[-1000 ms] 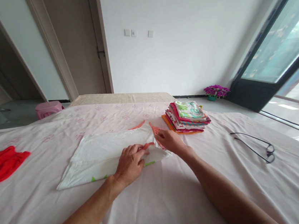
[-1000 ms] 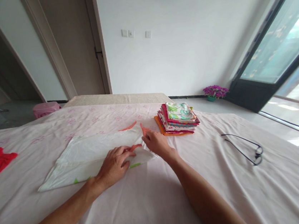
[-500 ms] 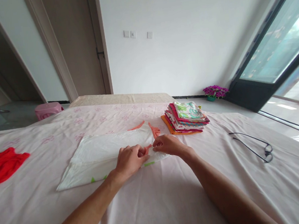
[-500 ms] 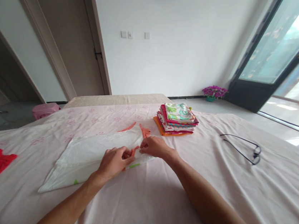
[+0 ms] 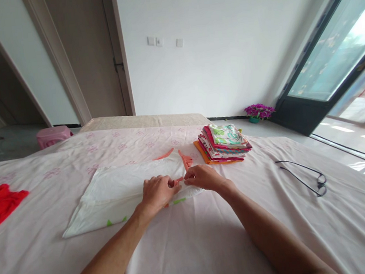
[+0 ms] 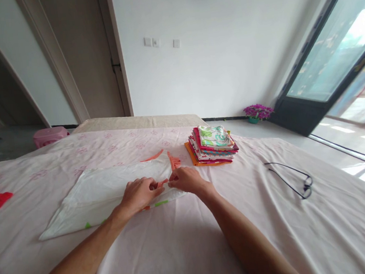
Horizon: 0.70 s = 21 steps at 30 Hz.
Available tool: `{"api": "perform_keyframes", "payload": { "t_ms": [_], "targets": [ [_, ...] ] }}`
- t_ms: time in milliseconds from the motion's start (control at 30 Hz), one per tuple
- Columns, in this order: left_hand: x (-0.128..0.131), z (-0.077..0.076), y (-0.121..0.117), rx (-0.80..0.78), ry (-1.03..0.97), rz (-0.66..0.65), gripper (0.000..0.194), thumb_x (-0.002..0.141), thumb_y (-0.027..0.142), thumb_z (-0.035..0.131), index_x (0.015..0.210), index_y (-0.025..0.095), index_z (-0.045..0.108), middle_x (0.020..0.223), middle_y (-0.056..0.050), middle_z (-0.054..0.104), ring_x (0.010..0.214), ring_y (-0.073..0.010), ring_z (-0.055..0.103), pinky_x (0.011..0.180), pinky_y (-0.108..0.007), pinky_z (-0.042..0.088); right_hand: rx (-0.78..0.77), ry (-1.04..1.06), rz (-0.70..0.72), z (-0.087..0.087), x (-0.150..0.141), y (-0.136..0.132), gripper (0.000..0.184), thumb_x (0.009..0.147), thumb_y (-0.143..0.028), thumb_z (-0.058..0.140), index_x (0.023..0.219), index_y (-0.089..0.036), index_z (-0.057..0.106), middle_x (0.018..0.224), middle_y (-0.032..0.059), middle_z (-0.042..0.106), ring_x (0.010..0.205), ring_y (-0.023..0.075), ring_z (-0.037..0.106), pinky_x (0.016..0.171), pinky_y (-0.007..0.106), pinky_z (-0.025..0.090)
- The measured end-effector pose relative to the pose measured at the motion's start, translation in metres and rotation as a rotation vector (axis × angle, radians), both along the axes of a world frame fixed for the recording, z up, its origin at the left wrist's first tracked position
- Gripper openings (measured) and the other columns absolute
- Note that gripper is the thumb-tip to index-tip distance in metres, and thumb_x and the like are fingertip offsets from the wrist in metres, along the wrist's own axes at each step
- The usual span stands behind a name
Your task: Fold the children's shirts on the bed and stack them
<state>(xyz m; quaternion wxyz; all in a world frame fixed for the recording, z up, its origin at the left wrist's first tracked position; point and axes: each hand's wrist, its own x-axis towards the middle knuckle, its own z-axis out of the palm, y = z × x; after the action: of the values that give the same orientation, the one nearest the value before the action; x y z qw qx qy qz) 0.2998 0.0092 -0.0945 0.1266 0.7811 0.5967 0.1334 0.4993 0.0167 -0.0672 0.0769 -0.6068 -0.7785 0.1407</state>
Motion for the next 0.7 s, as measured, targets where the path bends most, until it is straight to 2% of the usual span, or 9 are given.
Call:
{"api": "perform_keyframes", "payload": {
  "t_ms": [67,233,433,600,700],
  "targets": [
    [0.003,-0.001,0.002,-0.023,-0.049,-0.024,0.033,0.085,0.054,0.054,0.085,0.028,0.074,0.095,-0.005,0.076,0.093,-0.0244,0.068,0.078,-0.034,0.040,-0.005,0.020,0.005,0.000,-0.001,0.000,0.024,0.080,-0.041,0.064,0.096,-0.028,0.077,0.091,-0.0004,0.074,0.082,0.0157,0.064,0.064,0.022,0.037],
    [0.008,-0.003,0.001,-0.003,-0.211,-0.054,0.036,0.092,0.049,0.046,0.089,0.029,0.075,0.096,-0.003,0.076,0.091,-0.0191,0.068,0.071,-0.027,0.039,-0.021,0.108,0.047,-0.001,-0.002,0.001,0.024,0.083,-0.040,0.059,0.089,-0.023,0.076,0.082,-0.0011,0.071,0.076,0.0134,0.060,0.063,0.022,0.036],
    [0.007,-0.006,0.000,0.066,-0.388,-0.081,0.029,0.093,0.041,0.049,0.097,0.027,0.074,0.102,-0.002,0.076,0.094,-0.0168,0.068,0.079,-0.025,0.042,-0.132,0.346,0.118,-0.015,-0.007,0.007,0.025,0.086,-0.037,0.053,0.078,-0.017,0.065,0.065,-0.0054,0.053,0.061,0.0089,0.045,0.055,0.020,0.030],
    [0.006,-0.007,0.003,0.107,-0.347,-0.054,0.033,0.095,0.042,0.045,0.083,0.023,0.070,0.088,-0.001,0.075,0.085,-0.0146,0.067,0.075,-0.024,0.041,-0.090,0.404,0.100,-0.028,-0.012,0.012,0.036,0.092,-0.043,0.045,0.071,-0.016,0.056,0.062,-0.0051,0.046,0.060,0.0089,0.042,0.053,0.021,0.028],
    [0.005,-0.008,0.005,0.142,-0.335,-0.026,0.028,0.095,0.041,0.048,0.091,0.022,0.068,0.089,-0.002,0.075,0.085,-0.0152,0.068,0.077,-0.026,0.042,0.001,0.296,0.049,-0.031,-0.015,0.013,0.040,0.095,-0.043,0.043,0.070,-0.016,0.058,0.063,-0.0032,0.052,0.062,0.0100,0.046,0.056,0.022,0.028]
  ]
}}
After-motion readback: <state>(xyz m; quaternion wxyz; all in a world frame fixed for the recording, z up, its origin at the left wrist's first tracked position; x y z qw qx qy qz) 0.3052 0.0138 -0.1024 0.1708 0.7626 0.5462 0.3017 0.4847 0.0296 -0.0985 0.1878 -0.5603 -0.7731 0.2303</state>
